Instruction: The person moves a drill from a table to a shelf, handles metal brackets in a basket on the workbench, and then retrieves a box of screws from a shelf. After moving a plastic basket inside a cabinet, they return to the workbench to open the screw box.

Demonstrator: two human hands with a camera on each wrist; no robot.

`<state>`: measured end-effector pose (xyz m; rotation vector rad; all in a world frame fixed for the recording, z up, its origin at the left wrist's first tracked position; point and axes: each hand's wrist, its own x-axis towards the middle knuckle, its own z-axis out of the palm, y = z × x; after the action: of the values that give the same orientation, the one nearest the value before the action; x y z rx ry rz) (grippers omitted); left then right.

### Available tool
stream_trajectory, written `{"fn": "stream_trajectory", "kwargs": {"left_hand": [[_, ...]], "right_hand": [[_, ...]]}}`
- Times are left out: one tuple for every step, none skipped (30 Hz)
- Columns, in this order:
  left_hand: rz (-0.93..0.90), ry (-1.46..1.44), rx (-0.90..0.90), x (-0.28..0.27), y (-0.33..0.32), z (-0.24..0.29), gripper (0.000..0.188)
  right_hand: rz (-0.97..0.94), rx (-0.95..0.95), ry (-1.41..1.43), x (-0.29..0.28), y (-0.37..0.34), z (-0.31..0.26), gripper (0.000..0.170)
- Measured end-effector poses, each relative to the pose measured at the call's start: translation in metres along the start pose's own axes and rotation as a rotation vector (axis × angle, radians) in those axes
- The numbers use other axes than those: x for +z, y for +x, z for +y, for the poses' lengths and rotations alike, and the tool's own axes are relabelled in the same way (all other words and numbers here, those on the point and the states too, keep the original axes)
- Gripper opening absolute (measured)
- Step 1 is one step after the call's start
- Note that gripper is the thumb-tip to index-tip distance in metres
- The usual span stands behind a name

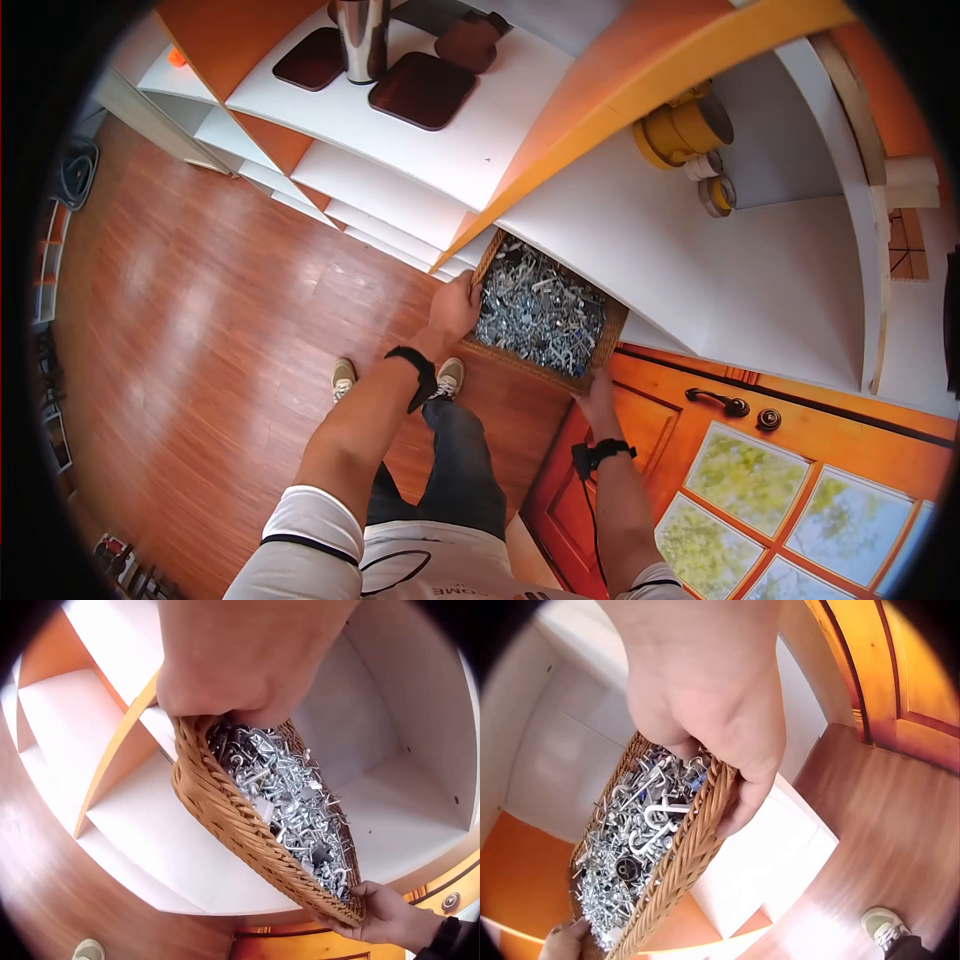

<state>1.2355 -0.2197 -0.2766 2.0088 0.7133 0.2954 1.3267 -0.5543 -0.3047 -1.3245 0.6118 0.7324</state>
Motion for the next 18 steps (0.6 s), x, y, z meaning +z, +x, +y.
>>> {"fn": "stream_trajectory", "kwargs": {"left_hand": [[-0.005,-0.016,0.006,-0.008,-0.012,-0.003,0.014],[-0.012,-0.03,0.02,-0.016,-0.022,-0.006,0.013],[-0.015,-0.023,0.03,-0.023,-0.032,-0.012,0.013],[-0.005,-0.06,0.034,-0.03,-0.045,-0.019,0.012],[0.005,-0.101,0.036,-0.037,-0.057,-0.026,0.012],[0.001,-0.099,0.04,-0.048,-0.069,-0.031,0.012],[-0.007,-0.121,0.003,-0.061,-0.082,-0.035,0.012],[-0.014,-0.141,-0.031,-0.074,-0.093,-0.041,0.012],[-0.02,-0.14,-0.018,-0.083,-0.106,-0.051,0.012],[-0.007,-0.156,-0.038,-0.096,-0.117,-0.061,0.012],[0.006,-0.172,-0.055,-0.109,-0.124,-0.072,0.012],[-0.009,-0.17,-0.04,-0.127,-0.127,-0.079,0.012],[-0.053,-0.162,-0.111,-0.148,-0.13,-0.082,0.012],[-0.102,-0.152,-0.18,-0.167,-0.131,-0.087,0.016],[-0.074,-0.164,-0.168,-0.182,-0.13,-0.096,0.014],[-0.038,-0.181,-0.155,-0.193,-0.128,-0.103,0.012],[-0.012,-0.172,-0.12,-0.21,-0.122,-0.106,0.013],[-0.023,-0.168,-0.103,-0.228,-0.115,-0.11,0.013]], "right_hand": [[-0.005,0.001,0.003,0.003,-0.014,0.009,0.021],[0.018,0.009,0.019,0.006,-0.029,0.018,0.019],[0.042,0.016,0.037,0.01,-0.042,0.029,0.017],[0.041,0.013,0.047,0.006,-0.049,0.045,0.017],[0.029,-0.012,0.047,-0.004,-0.053,0.064,0.016],[0.018,-0.036,0.047,-0.011,-0.059,0.08,0.014],[0.025,-0.037,0.055,-0.016,-0.07,0.095,0.014],[0.05,-0.021,0.018,-0.019,-0.079,0.11,0.015],[0.07,-0.01,-0.019,-0.019,-0.087,0.122,0.016],[0.081,-0.012,-0.002,-0.008,-0.101,0.134,0.016],[0.114,-0.072,-0.061,0.004,-0.115,0.147,0.015],[0.146,-0.133,-0.12,0.019,-0.129,0.157,0.014],[0.16,-0.139,-0.101,0.038,-0.143,0.164,0.014],[0.175,-0.094,-0.161,0.057,-0.155,0.171,0.011],[0.186,-0.051,-0.222,0.079,-0.165,0.173,0.008],[0.195,-0.066,-0.207,0.095,-0.169,0.176,0.008],[0.184,-0.01,-0.19,0.116,-0.174,0.178,0.007],[0.171,0.044,-0.174,0.139,-0.178,0.179,0.007]]}}
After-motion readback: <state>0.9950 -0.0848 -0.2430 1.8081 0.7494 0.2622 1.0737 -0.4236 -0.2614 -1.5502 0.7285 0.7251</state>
